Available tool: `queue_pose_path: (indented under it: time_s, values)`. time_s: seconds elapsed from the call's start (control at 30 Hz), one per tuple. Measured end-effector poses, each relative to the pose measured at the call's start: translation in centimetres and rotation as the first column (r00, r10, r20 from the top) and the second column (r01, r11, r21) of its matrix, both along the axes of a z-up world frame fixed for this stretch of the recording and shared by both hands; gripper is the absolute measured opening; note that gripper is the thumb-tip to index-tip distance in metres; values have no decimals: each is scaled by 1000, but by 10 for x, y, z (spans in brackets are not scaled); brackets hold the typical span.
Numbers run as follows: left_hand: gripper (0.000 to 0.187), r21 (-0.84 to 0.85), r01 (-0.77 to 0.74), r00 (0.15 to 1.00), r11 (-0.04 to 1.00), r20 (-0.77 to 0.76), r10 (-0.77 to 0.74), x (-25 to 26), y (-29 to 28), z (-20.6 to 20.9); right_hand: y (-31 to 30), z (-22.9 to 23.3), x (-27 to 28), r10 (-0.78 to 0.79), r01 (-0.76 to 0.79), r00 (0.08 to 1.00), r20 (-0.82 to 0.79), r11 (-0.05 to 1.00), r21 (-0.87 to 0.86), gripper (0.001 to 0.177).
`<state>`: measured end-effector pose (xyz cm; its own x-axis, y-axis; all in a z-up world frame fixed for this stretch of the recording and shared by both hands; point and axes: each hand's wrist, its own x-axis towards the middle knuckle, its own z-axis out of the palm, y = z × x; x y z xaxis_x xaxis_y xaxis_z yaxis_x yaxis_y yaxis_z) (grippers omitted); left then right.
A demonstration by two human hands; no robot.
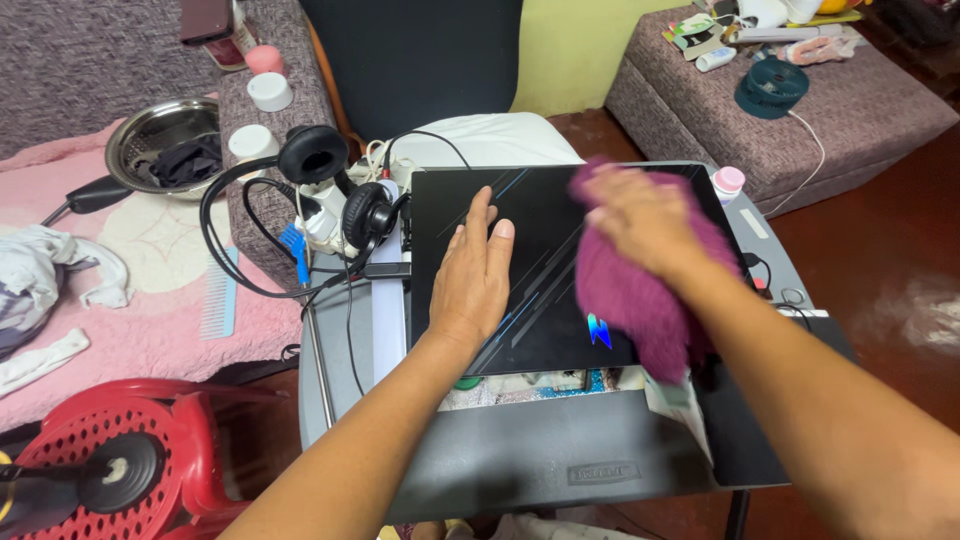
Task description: The person wipes a gray desk surface and a closed black laptop with a purple cloth. They move a pair of headphones aside to reach the laptop lid, then continue wiping the desk and laptop surfaces.
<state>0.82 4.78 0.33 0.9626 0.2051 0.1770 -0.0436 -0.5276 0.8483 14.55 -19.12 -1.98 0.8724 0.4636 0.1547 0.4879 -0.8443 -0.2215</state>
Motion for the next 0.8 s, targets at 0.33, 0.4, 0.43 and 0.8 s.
queue_pose_path:
  time_s: [0.33,0.4,0.43,0.8]
  values:
    - [62,-5,1,1000,1000,-20,-1,-1,-1,1,21,-15,-13,105,-106,994,-14,992,-63,61]
    - [62,-5,-2,1000,1000,-24,2,-1,-1,2,11,-10,-8,95,-94,995,6,990,-102,63]
    - [61,7,-5,1000,1000,-18,5,-1,-1,2,3,-5,-2,-46,46,999,-3,995,-83,62]
    - [60,-19,-9,1000,1000,-1,9,-1,-1,2,9,-22,-47,185,-188,981,-60,981,-47,60]
